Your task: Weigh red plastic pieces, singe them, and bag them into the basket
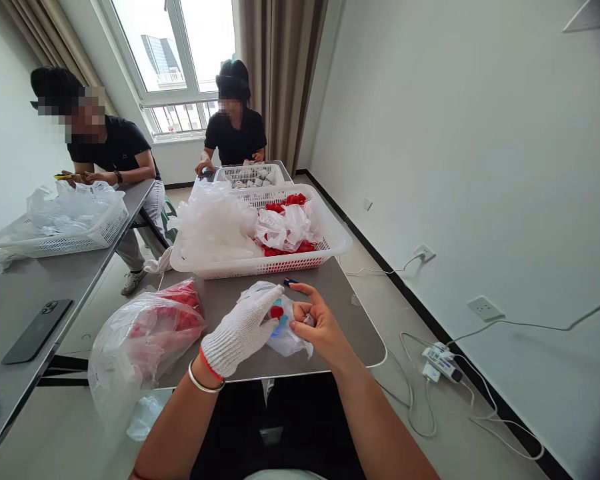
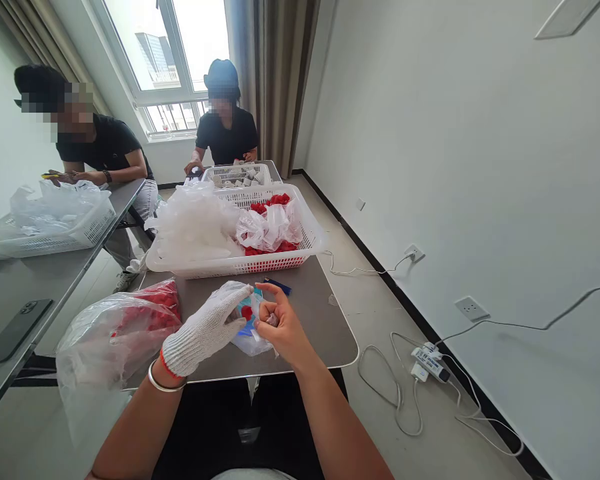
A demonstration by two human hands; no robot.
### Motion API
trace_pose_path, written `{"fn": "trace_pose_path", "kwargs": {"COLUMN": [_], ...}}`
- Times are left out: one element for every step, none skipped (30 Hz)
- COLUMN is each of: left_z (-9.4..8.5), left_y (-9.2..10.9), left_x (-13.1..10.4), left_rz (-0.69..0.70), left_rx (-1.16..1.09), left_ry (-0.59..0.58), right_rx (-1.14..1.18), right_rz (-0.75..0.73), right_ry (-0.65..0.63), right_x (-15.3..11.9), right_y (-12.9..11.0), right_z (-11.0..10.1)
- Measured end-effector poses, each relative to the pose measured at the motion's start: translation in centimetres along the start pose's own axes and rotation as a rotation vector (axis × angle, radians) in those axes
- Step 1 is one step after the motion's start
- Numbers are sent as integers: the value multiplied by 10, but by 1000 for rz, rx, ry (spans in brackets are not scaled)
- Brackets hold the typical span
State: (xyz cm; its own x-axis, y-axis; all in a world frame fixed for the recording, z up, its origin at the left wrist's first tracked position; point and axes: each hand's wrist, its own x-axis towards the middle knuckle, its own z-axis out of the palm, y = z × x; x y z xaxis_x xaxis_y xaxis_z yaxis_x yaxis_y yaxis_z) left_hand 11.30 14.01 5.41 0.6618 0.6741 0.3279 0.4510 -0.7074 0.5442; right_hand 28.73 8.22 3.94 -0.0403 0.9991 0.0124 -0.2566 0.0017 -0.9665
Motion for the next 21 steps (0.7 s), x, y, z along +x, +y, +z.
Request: {"fn": "trace_pose_path", "kwargs": {"left_z": [-1, -3, -5, -8, -11, -12, -13, -13, -12, -10, -8, -6, -5, -4, -4, -4, -5, -6, -6, -7, -7], "left_y": [1, 2, 4, 6, 8, 10, 10, 9, 7, 4, 1, -2, -4, -4, -2, 1, 6, 12, 19, 25, 29], "left_x": [-2, -4, -7, -11, -14, -18, -21, -24, -26, -27, -27, -27, -26, -25, -24, -23, -22, -22, -22, -22, -24], "left_rz": [-1, -6, -13, -28, -54, -91, -134, -184, -235, -285, -327, -363, -391, -410, -418, -420, -419, -414, -401, -384, -361], "left_rx": [-13, -28, -41, -46, -36, -9, 29, 65, 81, 69, 30, -24, -81, -136, -184, -223, -258, -296, -341, -398, -468], "left_ry": [-4, -7, 3, 47, 131, 253, 383, 496, 565, 577, 548, 509, 477, 461, 452, 445, 431, 404, 360, 304, 247], "right_rx": [-12, -17, -15, -5, 9, 26, 44, 58, 68, 72, 74, 75, 75, 66, 39, -16, -100, -212, -337, -456, -554], "right_rz": [-28, -53, -75, -98, -120, -141, -163, -182, -195, -204, -214, -228, -248, -270, -291, -302, -298, -280, -255, -233, -224], "right_ry": [3, 9, 19, 31, 40, 49, 55, 58, 52, 33, 6, -24, -49, -64, -72, -80, -91, -110, -130, -142, -138], "right_x": [-1, -1, -2, -2, -3, -3, -3, -4, -5, -6, -7, -8, -9, -11, -12, -14, -15, -16, -17, -17, -17], "right_y": [1, 1, 2, 3, 3, 4, 4, 4, 4, 3, 3, 2, 0, -1, -4, -6, -9, -11, -13, -15, -16], "right_z": [-1, -2, -2, -3, -4, -5, -6, -7, -8, -9, -10, -11, -12, -12, -12, -11, -9, -7, -4, -2, 1]}}
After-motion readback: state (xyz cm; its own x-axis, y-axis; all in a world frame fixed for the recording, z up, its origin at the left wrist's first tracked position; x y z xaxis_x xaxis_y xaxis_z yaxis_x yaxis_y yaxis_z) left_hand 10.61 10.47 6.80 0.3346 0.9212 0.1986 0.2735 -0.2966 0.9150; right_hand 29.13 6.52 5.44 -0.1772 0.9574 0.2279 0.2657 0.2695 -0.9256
